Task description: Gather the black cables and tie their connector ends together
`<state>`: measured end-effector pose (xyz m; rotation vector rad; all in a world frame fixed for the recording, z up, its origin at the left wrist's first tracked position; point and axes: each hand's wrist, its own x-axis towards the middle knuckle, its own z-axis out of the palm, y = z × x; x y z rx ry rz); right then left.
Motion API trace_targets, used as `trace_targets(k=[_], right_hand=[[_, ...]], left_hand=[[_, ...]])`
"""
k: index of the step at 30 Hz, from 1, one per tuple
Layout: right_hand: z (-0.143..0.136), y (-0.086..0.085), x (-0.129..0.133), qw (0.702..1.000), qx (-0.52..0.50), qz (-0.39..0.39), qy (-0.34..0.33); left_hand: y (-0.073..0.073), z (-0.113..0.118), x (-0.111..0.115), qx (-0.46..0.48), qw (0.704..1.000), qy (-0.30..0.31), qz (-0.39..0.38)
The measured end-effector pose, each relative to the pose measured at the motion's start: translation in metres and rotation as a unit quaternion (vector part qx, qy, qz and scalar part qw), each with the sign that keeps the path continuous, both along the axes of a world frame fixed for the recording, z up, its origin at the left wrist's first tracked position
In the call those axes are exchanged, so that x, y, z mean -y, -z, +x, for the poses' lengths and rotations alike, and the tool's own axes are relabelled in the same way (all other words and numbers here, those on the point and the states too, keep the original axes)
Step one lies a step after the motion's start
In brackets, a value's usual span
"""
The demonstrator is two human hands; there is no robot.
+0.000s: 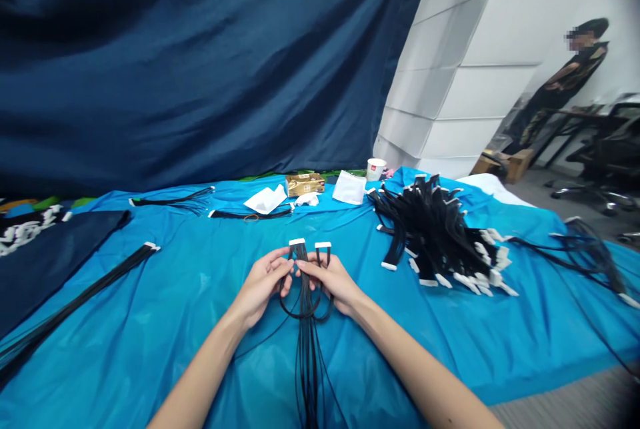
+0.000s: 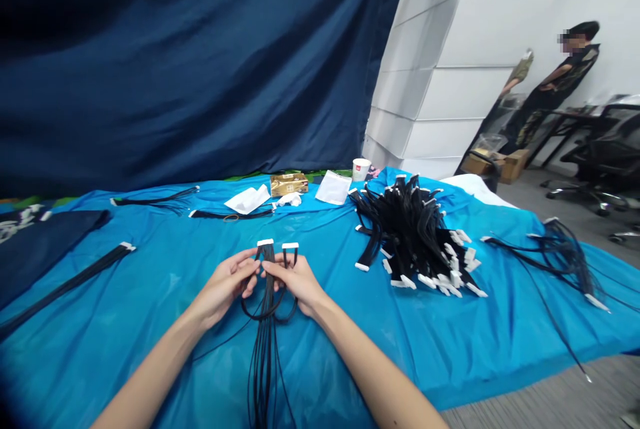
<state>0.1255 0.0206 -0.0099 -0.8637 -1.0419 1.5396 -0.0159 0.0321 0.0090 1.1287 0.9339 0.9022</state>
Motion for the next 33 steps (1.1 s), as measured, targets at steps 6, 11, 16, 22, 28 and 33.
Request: trace_targets(k=[6, 11, 16, 22, 28, 33], right_hand=[[0.002, 0.000, -0.002, 0.995, -0.096, -0.038, -0.012], [0.002, -0.001, -0.002, 0.993, -0.105, -0.032, -0.038], [0.002, 0.005, -0.004, 0.997, -0.040, -0.002, -0.073], [0.002, 0.009, -0.008, 0.998, -0.001, 0.008, -0.059], [0.001, 0.009, -0.005, 0.993, 0.023, 0.016, -0.113], [0.002, 0.009, -0.004, 0.991, 0.030, 0.008, -0.128]], left_hand=[[0.004, -0.005, -0.006, 0.074, 0.997, -0.019, -0.021], [0.005, -0.005, -0.007, 0.067, 0.997, -0.009, -0.021], [0.003, 0.000, -0.001, 0.033, 0.999, 0.031, -0.019], [0.002, 0.004, 0.003, 0.015, 0.997, 0.079, 0.012], [0.004, 0.007, 0.004, 0.004, 0.998, 0.067, 0.017], [-0.001, 0.004, 0.003, 0.036, 0.998, 0.055, 0.010]])
